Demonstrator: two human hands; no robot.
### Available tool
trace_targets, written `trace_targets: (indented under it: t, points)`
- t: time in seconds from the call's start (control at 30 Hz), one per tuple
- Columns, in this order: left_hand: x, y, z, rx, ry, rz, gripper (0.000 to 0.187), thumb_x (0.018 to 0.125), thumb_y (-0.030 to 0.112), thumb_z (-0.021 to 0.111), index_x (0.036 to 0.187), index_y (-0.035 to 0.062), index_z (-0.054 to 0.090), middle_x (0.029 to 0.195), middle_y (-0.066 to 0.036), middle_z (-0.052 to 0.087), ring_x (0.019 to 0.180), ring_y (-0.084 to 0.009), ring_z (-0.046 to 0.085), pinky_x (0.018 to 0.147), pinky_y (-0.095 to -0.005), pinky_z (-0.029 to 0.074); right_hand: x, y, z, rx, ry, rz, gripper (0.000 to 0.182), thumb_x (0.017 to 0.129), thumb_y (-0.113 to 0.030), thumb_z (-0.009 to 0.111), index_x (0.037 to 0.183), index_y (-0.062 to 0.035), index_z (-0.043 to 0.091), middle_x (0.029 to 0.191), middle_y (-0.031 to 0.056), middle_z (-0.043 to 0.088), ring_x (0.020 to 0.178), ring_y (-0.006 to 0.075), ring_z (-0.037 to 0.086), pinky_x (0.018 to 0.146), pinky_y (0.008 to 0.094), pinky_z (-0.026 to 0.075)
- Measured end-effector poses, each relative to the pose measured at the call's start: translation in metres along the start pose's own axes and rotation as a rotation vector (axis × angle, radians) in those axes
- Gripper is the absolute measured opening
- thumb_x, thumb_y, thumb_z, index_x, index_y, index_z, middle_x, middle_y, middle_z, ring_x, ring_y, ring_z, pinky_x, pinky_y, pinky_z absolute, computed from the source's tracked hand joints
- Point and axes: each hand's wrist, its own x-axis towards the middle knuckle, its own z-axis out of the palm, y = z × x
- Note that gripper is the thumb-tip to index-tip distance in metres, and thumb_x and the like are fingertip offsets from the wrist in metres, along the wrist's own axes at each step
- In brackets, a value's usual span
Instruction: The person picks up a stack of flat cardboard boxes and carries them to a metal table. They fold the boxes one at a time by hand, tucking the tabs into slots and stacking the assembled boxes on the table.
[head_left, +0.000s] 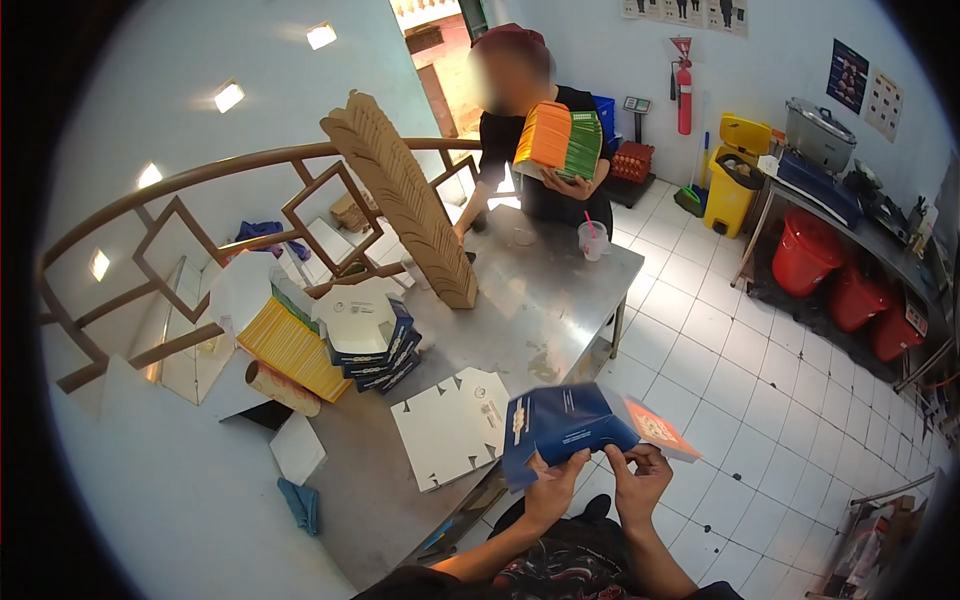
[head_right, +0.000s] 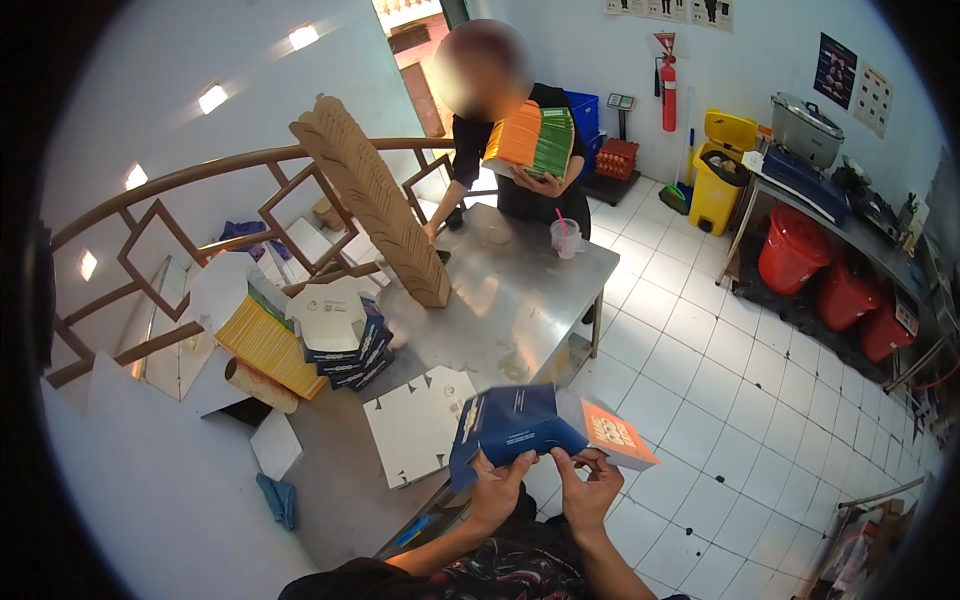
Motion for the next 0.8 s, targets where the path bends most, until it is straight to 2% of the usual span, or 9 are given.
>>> trace_targets:
  t: [0.23, 0.33, 0.4, 0.47, 0.57, 0.63, 0.67, 0.77, 0.8]
  points:
    - [-0.008, -0.02, 0.018, -0.018, -0.116, 0.003, 0.029, 0.093, 0.0, 0.064, 0.117, -0.0024, 0.048, 0.107, -0.01, 0.064, 0.095, -0.0149, 0.066, 0.085, -0.0286, 0.055, -0.007, -0.007, -0.012, 0.345, 0.187, 0.151, 0.021, 0.08, 0.005, 0.077, 0.08, -0.0079, 0.06, 0.082, 0.0043, 0.067, 0.076, 0.0132, 0.065, 0.074, 0.0267, 0.052]
    - [-0.008, -0.027, 0.021, -0.055, -0.231, -0.064, 0.029, 0.092, -0.001, 0.065, 0.116, -0.0024, 0.05, 0.106, -0.009, 0.064, 0.096, -0.0149, 0.065, 0.086, -0.0283, 0.053, -0.012, -0.001, -0.016, 0.609, 0.076, 0.366, 0.016, 0.086, -0.003, 0.074, 0.079, -0.0117, 0.062, 0.083, 0.0035, 0.069, 0.082, 0.015, 0.066, 0.077, 0.0314, 0.052]
    - [-0.005, -0.031, 0.021, 0.037, -0.417, 0.177, 0.041, 0.091, 0.001, 0.067, 0.125, -0.0032, 0.045, 0.113, -0.012, 0.062, 0.101, -0.0182, 0.064, 0.09, -0.0289, 0.052, -0.011, 0.001, -0.016, 0.705, 0.081, 0.372, 0.014, 0.087, -0.003, 0.073, 0.082, -0.0114, 0.062, 0.084, 0.0033, 0.068, 0.081, 0.0144, 0.064, 0.076, 0.0307, 0.052]
    - [0.004, -0.027, 0.021, 0.051, -0.392, 0.115, 0.038, 0.089, 0.002, 0.069, 0.121, -0.0026, 0.048, 0.11, -0.01, 0.064, 0.099, -0.0166, 0.064, 0.087, -0.0278, 0.052, -0.016, 0.003, -0.016, 0.805, 0.089, 0.387, 0.012, 0.088, -0.003, 0.072, 0.085, -0.0111, 0.062, 0.085, 0.0032, 0.067, 0.081, 0.0137, 0.063, 0.074, 0.0301, 0.051]
    - [0.033, -0.004, 0.017, 0.156, -0.36, -0.068, 0.041, 0.084, 0.006, 0.075, 0.118, -0.0021, 0.052, 0.106, -0.009, 0.065, 0.097, -0.0153, 0.063, 0.084, -0.0279, 0.051, -0.03, -0.014, -0.01, 0.934, 0.036, 0.536, 0.018, 0.089, -0.002, 0.069, 0.106, -0.006, 0.065, 0.091, 0.0045, 0.066, 0.078, 0.0126, 0.06, 0.072, 0.0286, 0.05]
    - [0.055, 0.001, 0.015, 0.15, -0.199, -0.127, 0.046, 0.083, 0.01, 0.077, 0.119, -0.0022, 0.052, 0.106, -0.009, 0.065, 0.097, -0.0167, 0.063, 0.084, -0.0296, 0.051, -0.05, -0.056, 0.002, 0.536, -0.212, 0.564, 0.048, 0.092, -0.007, 0.067, 0.136, 0.0002, 0.051, 0.096, 0.004, 0.063, 0.072, 0.01, 0.057, 0.065, 0.0241, 0.047]
    - [0.069, -0.015, 0.004, 0.155, -0.225, -0.215, 0.048, 0.083, 0.015, 0.077, 0.122, -0.0026, 0.053, 0.111, -0.011, 0.064, 0.097, -0.0183, 0.063, 0.086, -0.0305, 0.051, -0.054, -0.061, -0.001, 0.399, -0.393, 0.538, 0.05, 0.09, -0.004, 0.068, 0.137, 0.0032, 0.051, 0.094, 0.0059, 0.066, 0.073, 0.0098, 0.058, 0.066, 0.0237, 0.048]
    - [0.093, -0.037, -0.016, 0.197, -0.442, -0.26, 0.049, 0.085, 0.019, 0.077, 0.122, -0.0028, 0.055, 0.111, -0.01, 0.064, 0.1, -0.0182, 0.062, 0.087, -0.0302, 0.05, -0.05, -0.082, -0.022, 0.147, -0.427, 0.478, 0.029, 0.086, 0.003, 0.068, 0.115, 0.0072, 0.065, 0.095, 0.0142, 0.067, 0.079, 0.0151, 0.064, 0.066, 0.0271, 0.052]
    - [0.098, -0.047, -0.028, 0.491, -0.544, -0.126, 0.042, 0.085, 0.02, 0.076, 0.119, 0.0007, 0.059, 0.109, -0.012, 0.067, 0.102, -0.0229, 0.063, 0.086, -0.0335, 0.05, -0.043, -0.074, -0.021, 0.213, -0.259, 0.315, 0.018, 0.085, 0.002, 0.069, 0.101, 0.0097, 0.069, 0.094, 0.0158, 0.068, 0.076, 0.0166, 0.067, 0.066, 0.0275, 0.054]
